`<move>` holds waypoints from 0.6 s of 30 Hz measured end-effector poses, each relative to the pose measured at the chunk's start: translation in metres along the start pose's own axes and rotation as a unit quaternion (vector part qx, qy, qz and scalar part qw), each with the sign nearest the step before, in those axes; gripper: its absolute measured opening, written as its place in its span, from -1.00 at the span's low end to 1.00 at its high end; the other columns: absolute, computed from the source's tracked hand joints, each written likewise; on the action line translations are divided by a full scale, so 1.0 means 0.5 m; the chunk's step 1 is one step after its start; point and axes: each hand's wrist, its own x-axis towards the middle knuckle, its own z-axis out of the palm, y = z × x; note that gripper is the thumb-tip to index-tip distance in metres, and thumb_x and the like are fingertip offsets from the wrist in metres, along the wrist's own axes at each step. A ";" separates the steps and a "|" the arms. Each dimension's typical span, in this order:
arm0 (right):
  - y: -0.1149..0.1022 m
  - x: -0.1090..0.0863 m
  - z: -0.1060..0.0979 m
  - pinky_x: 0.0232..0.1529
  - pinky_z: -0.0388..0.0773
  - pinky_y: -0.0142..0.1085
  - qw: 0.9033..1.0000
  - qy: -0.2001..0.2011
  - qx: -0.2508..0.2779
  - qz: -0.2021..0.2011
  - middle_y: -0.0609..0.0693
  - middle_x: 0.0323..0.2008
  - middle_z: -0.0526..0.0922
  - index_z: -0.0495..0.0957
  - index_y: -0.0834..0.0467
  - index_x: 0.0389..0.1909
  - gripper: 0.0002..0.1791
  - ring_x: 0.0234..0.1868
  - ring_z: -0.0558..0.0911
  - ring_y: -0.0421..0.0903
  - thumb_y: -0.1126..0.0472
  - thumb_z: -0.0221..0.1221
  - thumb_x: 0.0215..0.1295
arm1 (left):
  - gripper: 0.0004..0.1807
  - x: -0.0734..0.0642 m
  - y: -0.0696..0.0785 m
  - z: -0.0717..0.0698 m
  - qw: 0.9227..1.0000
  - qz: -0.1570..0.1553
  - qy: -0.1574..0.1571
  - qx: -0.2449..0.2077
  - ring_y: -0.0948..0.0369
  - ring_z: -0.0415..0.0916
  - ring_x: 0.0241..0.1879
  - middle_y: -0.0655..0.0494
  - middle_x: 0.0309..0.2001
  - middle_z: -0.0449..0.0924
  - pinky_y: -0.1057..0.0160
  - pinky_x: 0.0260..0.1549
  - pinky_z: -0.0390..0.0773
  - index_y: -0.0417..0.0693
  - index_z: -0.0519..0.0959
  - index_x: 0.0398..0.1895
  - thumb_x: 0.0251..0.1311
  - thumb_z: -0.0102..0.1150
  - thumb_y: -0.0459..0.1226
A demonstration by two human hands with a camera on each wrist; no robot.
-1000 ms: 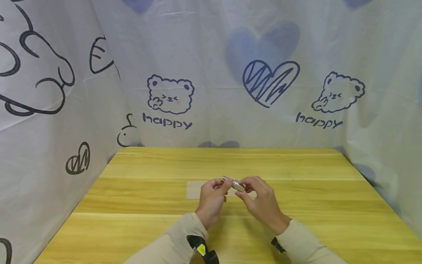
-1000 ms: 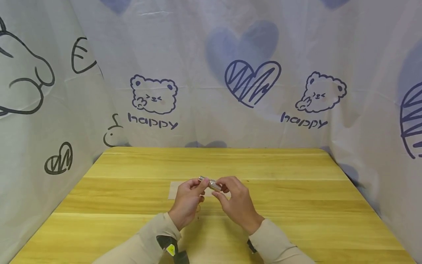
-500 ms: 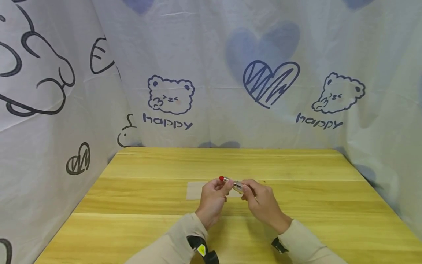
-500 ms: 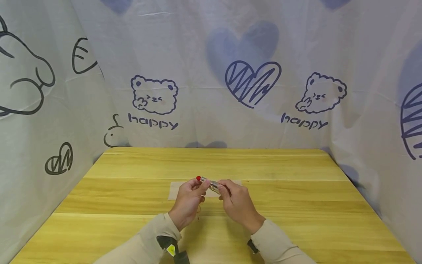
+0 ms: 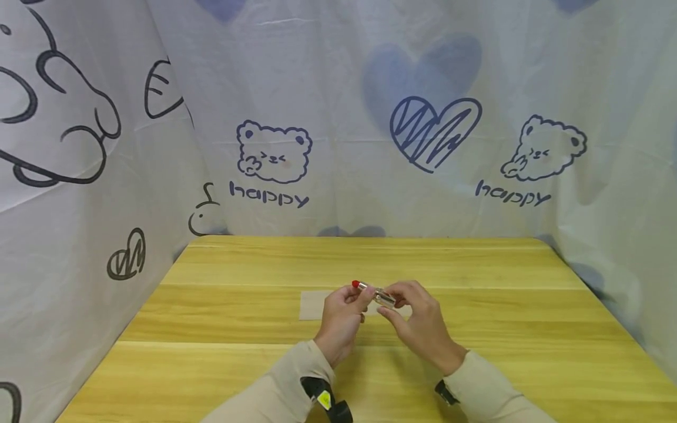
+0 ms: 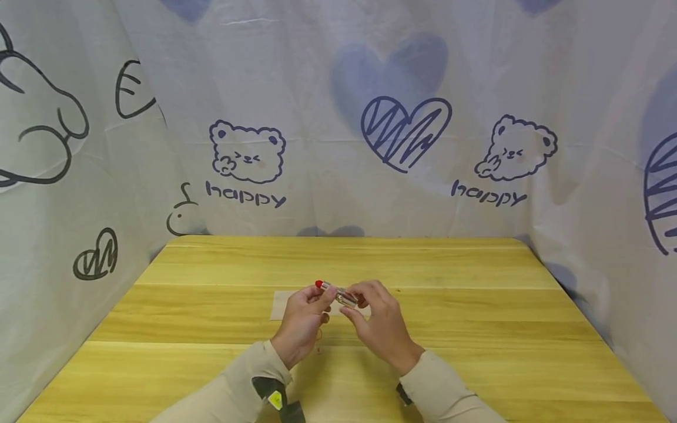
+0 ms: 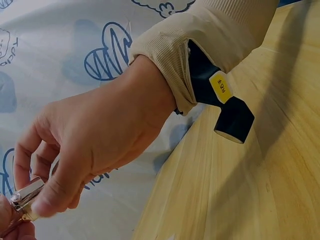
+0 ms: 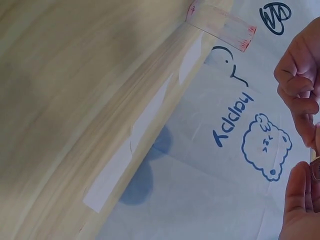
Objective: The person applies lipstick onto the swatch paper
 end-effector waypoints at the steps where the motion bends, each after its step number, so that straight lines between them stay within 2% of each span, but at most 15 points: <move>1: 0.000 0.001 0.000 -0.38 0.62 -0.38 1.000 -0.001 -0.001 0.000 0.03 -0.27 0.60 0.56 0.26 -0.17 -0.59 -0.38 0.59 -0.18 0.47 0.46 -0.09 | -0.71 0.000 0.001 0.000 1.000 0.000 -0.001 -0.001 0.24 0.37 -0.39 0.13 -0.37 0.51 0.33 -0.43 0.41 -0.28 0.57 -0.17 0.27 0.26 -0.18; 8: 0.006 0.000 -0.005 -0.45 0.57 -0.50 0.999 -0.031 0.021 0.017 -0.01 -0.40 0.63 0.58 0.31 -0.17 -0.73 -0.45 0.59 -0.25 0.46 0.34 0.08 | -0.70 0.001 0.000 -0.001 1.000 0.001 -0.015 -0.012 0.24 0.38 -0.38 0.12 -0.33 0.53 0.32 -0.42 0.42 -0.27 0.56 -0.15 0.26 0.27 -0.19; 14: 0.006 0.000 -0.004 -0.42 0.62 -0.41 0.996 -0.060 0.045 0.050 -0.04 -0.39 0.63 0.57 0.30 -0.19 -0.79 -0.42 0.60 -0.24 0.42 0.32 0.15 | -0.68 0.003 -0.006 -0.013 0.999 -0.003 -0.039 0.005 0.20 0.42 -0.35 0.08 -0.32 0.56 0.32 -0.42 0.42 -0.30 0.55 -0.15 0.26 0.26 -0.17; 18: 0.006 0.004 -0.008 -0.37 0.64 -0.37 0.994 -0.073 0.044 0.073 -0.04 -0.37 0.63 0.56 0.28 -0.20 -0.81 -0.39 0.61 -0.22 0.41 0.30 0.18 | -0.66 0.010 -0.002 -0.024 0.997 -0.013 -0.067 0.039 0.17 0.45 -0.30 0.07 -0.29 0.58 0.30 -0.39 0.47 -0.27 0.55 -0.12 0.26 0.27 -0.15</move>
